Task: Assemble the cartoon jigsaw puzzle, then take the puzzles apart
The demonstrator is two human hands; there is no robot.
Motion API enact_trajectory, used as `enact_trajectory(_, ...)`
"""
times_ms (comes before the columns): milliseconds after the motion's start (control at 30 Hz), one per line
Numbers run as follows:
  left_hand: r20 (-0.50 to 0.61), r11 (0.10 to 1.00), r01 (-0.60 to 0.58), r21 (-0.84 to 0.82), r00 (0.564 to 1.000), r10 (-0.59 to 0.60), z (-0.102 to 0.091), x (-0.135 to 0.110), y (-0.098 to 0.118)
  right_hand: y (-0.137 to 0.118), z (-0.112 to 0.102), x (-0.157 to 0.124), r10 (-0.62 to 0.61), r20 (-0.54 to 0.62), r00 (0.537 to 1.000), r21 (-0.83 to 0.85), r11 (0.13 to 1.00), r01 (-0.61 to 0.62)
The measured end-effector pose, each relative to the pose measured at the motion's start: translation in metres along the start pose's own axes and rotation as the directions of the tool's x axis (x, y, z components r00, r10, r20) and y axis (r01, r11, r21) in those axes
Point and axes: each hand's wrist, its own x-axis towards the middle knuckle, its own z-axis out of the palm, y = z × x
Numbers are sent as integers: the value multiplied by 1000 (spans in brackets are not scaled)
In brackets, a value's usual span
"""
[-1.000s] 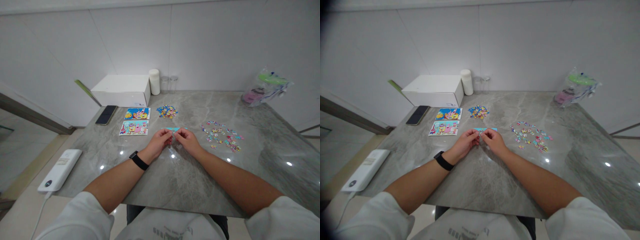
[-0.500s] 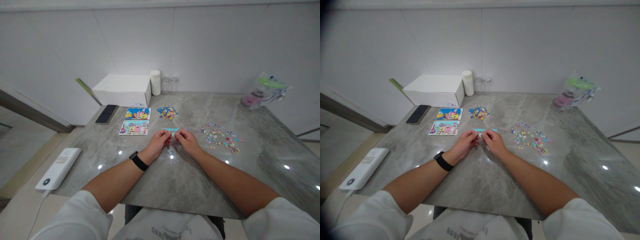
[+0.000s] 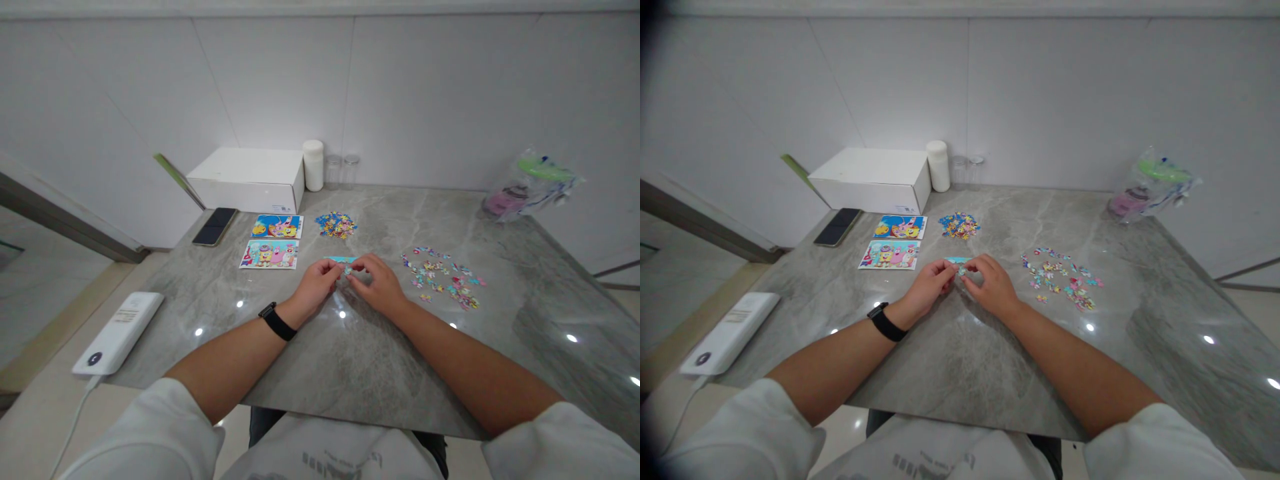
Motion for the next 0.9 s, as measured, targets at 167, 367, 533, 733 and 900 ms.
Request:
enact_trajectory(167, -205, 990, -44, -135, 979, 16, -14, 11, 10, 4, 4, -3, -49, 137, 989, -102, 993, 63)
enact_trajectory(367, -254, 972, -80, -219, 967, 22, -19, 16, 15, 6, 6, -6, -3, 265, 964, -309, 947, 88)
enact_trajectory(533, -186, 954, -67, -292, 983, 12, -15, 14, 13, 3, 5, -6, 0, 273, 962, -345, 934, 98)
enact_trajectory(733, -121, 918, -6, -396, 992, -45, -18, 16, 14, -1, 4, -3, -35, 297, 954, -307, 943, 130)
enact_trajectory(900, -114, 920, -9, -391, 993, -39, -19, 16, 13, -1, 3, -3, -53, 301, 952, -298, 943, 146)
